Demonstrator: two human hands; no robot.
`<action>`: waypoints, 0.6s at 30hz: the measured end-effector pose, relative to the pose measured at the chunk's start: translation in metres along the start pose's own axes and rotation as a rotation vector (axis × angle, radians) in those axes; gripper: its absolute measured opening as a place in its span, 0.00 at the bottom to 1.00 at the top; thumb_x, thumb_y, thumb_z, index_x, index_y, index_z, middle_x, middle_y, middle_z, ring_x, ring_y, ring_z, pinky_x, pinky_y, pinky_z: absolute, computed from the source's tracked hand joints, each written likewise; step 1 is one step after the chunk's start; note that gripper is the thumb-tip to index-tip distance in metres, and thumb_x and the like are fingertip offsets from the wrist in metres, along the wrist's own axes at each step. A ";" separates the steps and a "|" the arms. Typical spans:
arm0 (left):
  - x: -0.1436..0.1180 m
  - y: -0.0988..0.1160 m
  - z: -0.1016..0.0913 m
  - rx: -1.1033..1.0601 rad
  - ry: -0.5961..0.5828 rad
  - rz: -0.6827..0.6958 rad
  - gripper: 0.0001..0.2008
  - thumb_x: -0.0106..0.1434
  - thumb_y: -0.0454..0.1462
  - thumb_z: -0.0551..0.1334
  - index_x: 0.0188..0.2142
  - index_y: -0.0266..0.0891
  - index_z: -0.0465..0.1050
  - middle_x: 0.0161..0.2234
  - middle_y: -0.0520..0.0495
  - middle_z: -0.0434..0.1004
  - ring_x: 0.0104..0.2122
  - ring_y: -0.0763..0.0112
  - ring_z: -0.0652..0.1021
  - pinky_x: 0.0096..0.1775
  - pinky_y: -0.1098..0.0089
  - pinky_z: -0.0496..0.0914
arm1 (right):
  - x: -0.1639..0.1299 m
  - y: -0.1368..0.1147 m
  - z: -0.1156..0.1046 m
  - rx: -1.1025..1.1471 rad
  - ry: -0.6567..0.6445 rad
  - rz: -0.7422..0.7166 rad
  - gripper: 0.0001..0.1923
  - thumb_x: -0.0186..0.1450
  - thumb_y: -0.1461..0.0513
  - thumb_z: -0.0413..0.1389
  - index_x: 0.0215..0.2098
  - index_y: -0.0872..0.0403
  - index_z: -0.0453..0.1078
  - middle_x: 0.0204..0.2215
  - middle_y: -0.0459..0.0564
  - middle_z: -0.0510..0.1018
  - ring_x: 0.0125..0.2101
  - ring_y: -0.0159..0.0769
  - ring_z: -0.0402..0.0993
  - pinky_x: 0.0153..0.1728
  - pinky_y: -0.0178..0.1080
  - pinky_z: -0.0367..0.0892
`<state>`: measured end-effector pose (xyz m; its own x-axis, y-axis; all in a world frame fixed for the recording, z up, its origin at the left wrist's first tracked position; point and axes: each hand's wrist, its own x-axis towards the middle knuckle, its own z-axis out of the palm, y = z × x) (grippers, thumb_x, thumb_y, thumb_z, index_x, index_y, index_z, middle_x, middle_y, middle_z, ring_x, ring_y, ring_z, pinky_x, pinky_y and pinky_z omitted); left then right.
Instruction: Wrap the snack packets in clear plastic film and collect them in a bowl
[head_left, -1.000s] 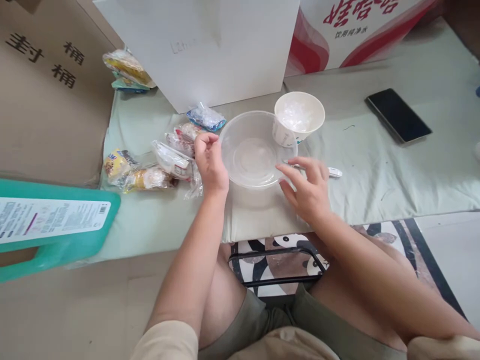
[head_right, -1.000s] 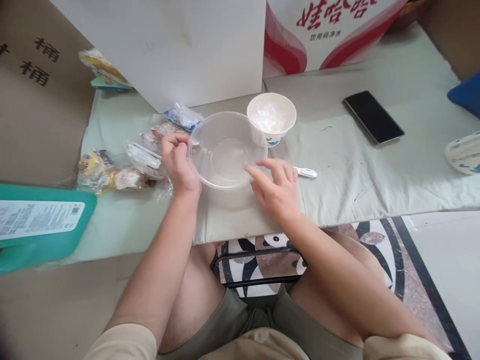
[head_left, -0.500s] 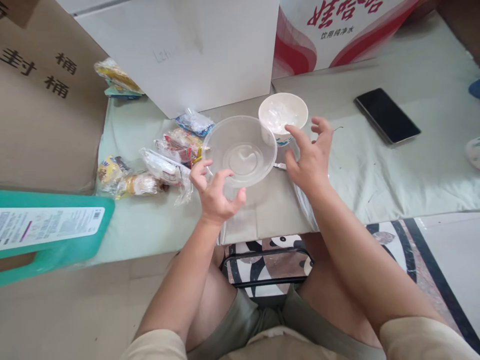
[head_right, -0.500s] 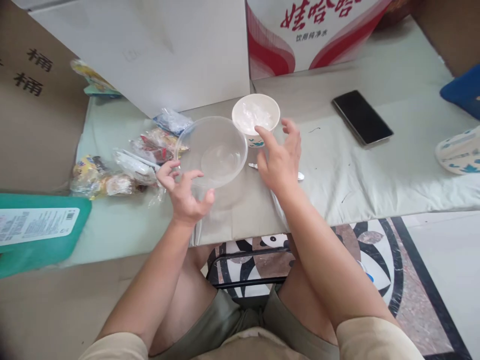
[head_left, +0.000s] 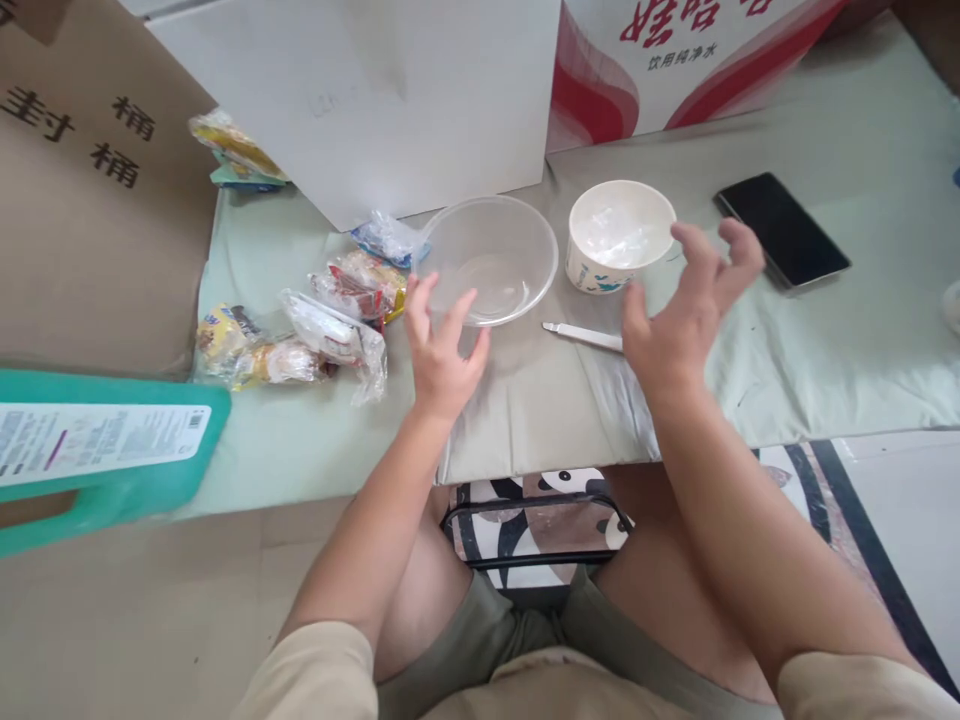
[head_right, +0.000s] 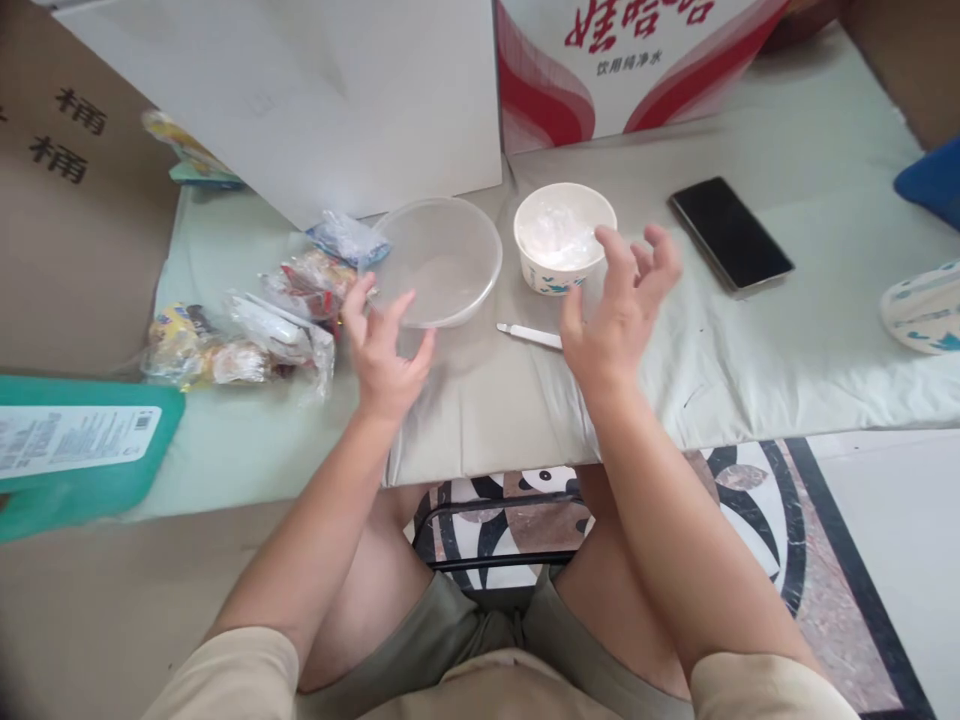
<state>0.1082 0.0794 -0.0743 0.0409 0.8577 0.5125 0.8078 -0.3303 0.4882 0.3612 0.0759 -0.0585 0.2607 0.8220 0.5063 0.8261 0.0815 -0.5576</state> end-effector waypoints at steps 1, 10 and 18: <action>0.001 0.000 -0.003 0.008 -0.004 0.012 0.21 0.61 0.37 0.65 0.55 0.43 0.75 0.65 0.37 0.63 0.71 0.47 0.62 0.68 0.49 0.62 | -0.006 -0.001 -0.003 -0.001 -0.010 -0.022 0.25 0.65 0.63 0.53 0.61 0.51 0.64 0.59 0.67 0.64 0.63 0.61 0.65 0.58 0.64 0.66; -0.018 -0.029 -0.067 0.287 0.068 -0.288 0.33 0.50 0.34 0.73 0.57 0.47 0.76 0.68 0.40 0.58 0.72 0.29 0.52 0.71 0.33 0.46 | -0.046 -0.012 0.002 -0.130 -0.268 -0.071 0.22 0.62 0.62 0.54 0.55 0.52 0.70 0.48 0.62 0.78 0.49 0.57 0.74 0.50 0.58 0.69; -0.023 -0.073 -0.085 0.127 0.037 -0.336 0.28 0.51 0.25 0.67 0.52 0.45 0.78 0.67 0.39 0.57 0.60 0.47 0.74 0.65 0.48 0.68 | -0.051 -0.003 0.008 -0.269 -0.392 -0.093 0.14 0.65 0.59 0.53 0.47 0.53 0.75 0.41 0.62 0.78 0.44 0.56 0.72 0.45 0.56 0.67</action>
<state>-0.0018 0.0504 -0.0619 -0.2593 0.8943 0.3646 0.8392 0.0218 0.5433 0.3418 0.0379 -0.0882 0.0142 0.9729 0.2307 0.9502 0.0587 -0.3060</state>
